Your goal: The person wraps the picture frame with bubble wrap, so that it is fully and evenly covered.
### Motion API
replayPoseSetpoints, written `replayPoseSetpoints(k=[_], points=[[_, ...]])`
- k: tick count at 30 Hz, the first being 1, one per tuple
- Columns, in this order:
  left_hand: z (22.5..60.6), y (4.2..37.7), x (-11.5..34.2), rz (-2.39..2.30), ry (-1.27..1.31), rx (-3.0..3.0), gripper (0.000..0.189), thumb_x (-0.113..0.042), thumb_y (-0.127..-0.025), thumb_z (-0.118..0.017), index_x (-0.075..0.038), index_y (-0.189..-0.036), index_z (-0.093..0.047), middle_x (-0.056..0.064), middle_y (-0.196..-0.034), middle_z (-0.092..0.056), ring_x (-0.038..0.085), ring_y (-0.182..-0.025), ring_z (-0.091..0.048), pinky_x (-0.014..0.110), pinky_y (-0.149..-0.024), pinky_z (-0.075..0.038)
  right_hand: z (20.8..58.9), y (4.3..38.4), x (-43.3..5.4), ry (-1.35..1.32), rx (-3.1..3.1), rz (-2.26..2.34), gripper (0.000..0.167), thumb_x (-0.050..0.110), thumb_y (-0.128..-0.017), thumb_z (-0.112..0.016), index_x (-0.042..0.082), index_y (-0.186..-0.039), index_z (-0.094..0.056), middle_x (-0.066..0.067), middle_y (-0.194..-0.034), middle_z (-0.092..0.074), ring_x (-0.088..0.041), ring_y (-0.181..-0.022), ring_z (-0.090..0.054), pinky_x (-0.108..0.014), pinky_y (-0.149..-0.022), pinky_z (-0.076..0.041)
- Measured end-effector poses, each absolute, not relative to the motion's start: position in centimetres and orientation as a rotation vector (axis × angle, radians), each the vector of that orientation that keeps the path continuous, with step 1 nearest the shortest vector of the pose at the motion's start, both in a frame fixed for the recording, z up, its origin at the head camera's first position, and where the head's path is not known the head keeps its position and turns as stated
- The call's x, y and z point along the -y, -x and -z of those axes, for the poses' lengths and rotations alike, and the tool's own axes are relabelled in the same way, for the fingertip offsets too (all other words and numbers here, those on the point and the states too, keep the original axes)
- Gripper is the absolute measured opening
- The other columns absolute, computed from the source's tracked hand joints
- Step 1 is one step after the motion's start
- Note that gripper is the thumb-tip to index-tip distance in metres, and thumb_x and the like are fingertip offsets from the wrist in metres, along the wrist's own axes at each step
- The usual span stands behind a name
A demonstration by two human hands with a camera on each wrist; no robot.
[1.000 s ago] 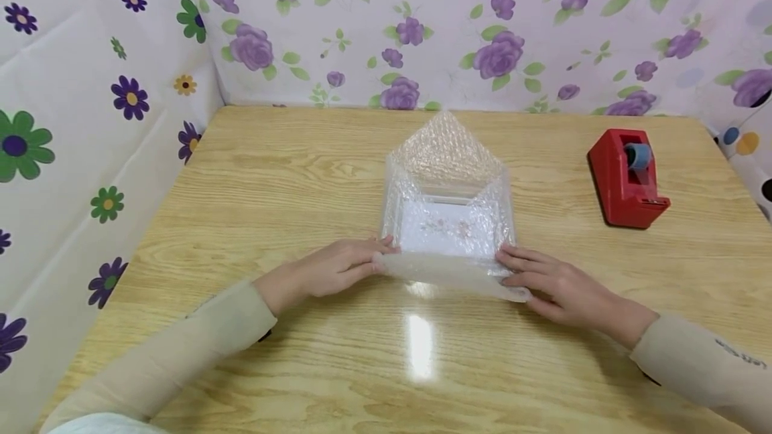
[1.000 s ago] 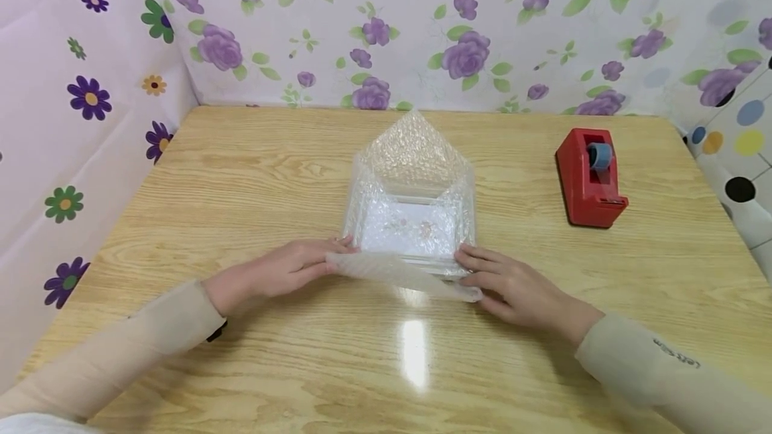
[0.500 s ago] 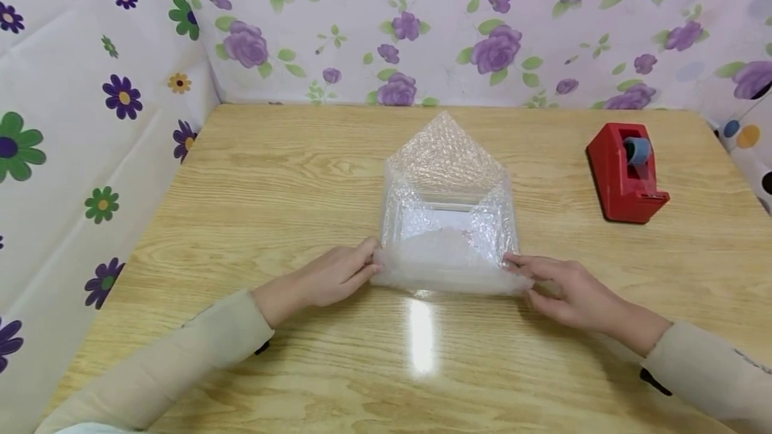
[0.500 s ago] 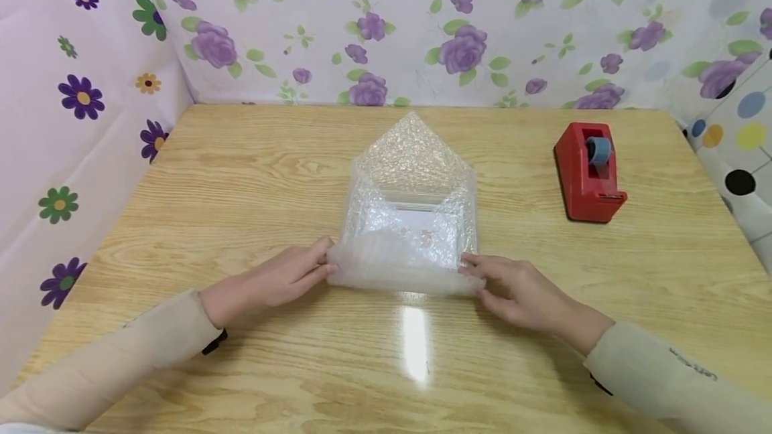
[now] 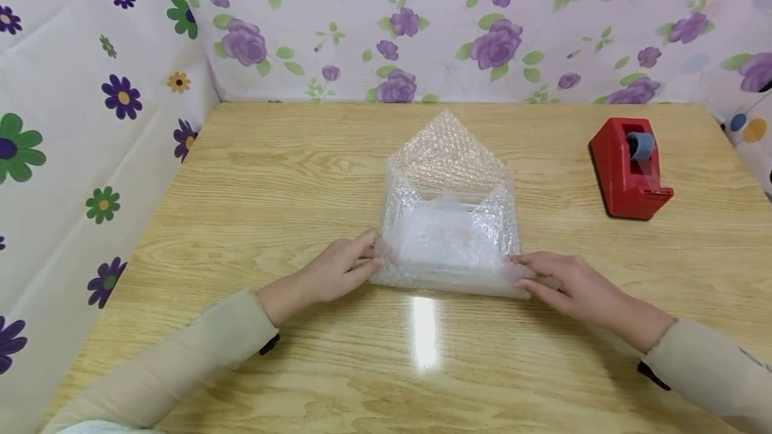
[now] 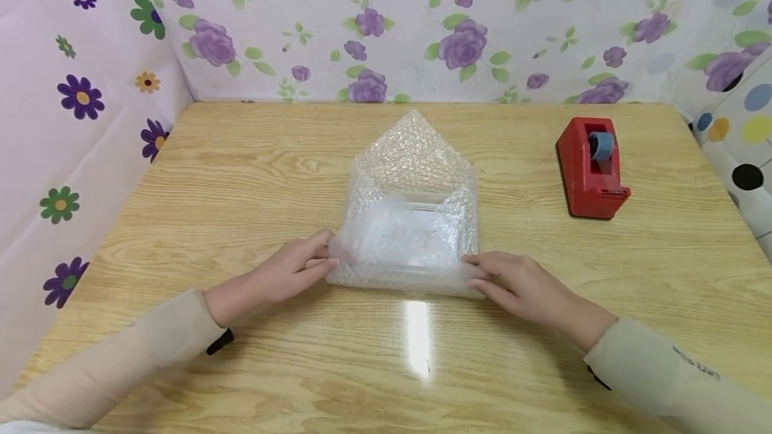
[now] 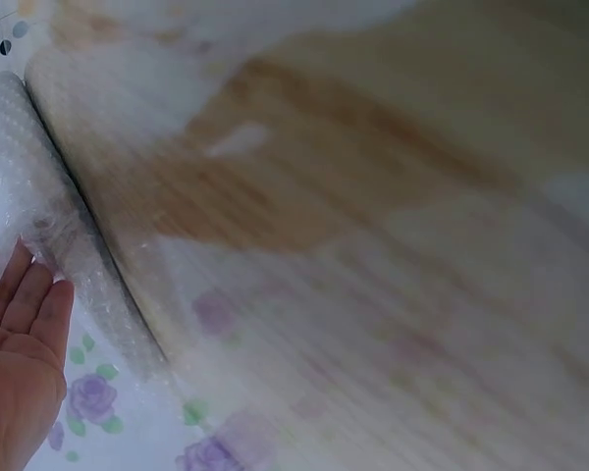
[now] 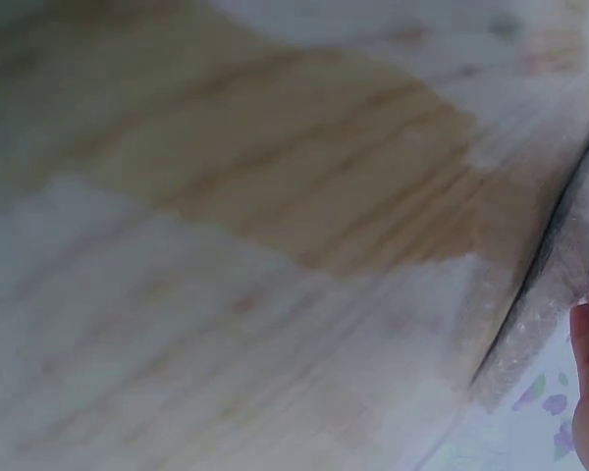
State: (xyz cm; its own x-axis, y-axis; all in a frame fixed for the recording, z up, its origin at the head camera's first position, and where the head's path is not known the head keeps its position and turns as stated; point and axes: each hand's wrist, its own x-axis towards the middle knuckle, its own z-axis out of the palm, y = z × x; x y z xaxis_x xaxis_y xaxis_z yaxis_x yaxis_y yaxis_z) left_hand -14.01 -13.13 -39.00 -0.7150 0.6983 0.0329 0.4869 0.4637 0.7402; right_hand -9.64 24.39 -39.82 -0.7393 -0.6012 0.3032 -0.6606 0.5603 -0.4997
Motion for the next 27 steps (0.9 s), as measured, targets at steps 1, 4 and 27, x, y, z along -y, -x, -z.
replayPoseSetpoints(k=[1,4,27], points=[[39.0,14.0,13.1,-1.106,-1.012,-2.445,0.011,-0.009,-0.097,-0.051,-0.005,-0.097,-0.041,0.002,-0.068,-0.049,0.035,-0.108,-0.063,0.043,-0.09,-0.053,39.9,9.8,-24.4,-1.086,2.675,-0.942,0.035,0.001,-0.075,-0.076,0.007,-0.109,-0.068,-0.006,-0.105,-0.072,-0.01,-0.099,-0.067,-0.003,-0.087,-0.043],[39.2,14.1,13.0,-1.136,-1.014,-2.457,0.01,-0.008,-0.096,-0.052,-0.004,-0.099,-0.043,0.002,-0.066,-0.049,0.036,-0.106,-0.064,0.042,-0.089,-0.054,40.0,10.0,-24.3,-1.059,2.64,-0.999,0.03,-0.002,-0.073,-0.077,0.013,-0.098,-0.069,-0.004,-0.097,-0.073,-0.005,-0.094,-0.067,-0.003,-0.084,-0.045],[39.2,13.1,11.1,-1.254,-0.835,-2.753,0.055,0.007,-0.077,-0.064,-0.005,-0.128,-0.051,0.017,-0.128,-0.052,0.027,-0.096,-0.063,0.021,-0.074,-0.057,39.3,10.4,-22.5,-0.993,2.662,-0.817,0.046,-0.005,-0.068,-0.077,0.011,-0.109,-0.062,-0.018,-0.13,-0.045,-0.015,-0.096,-0.053,-0.022,-0.075,-0.052]])
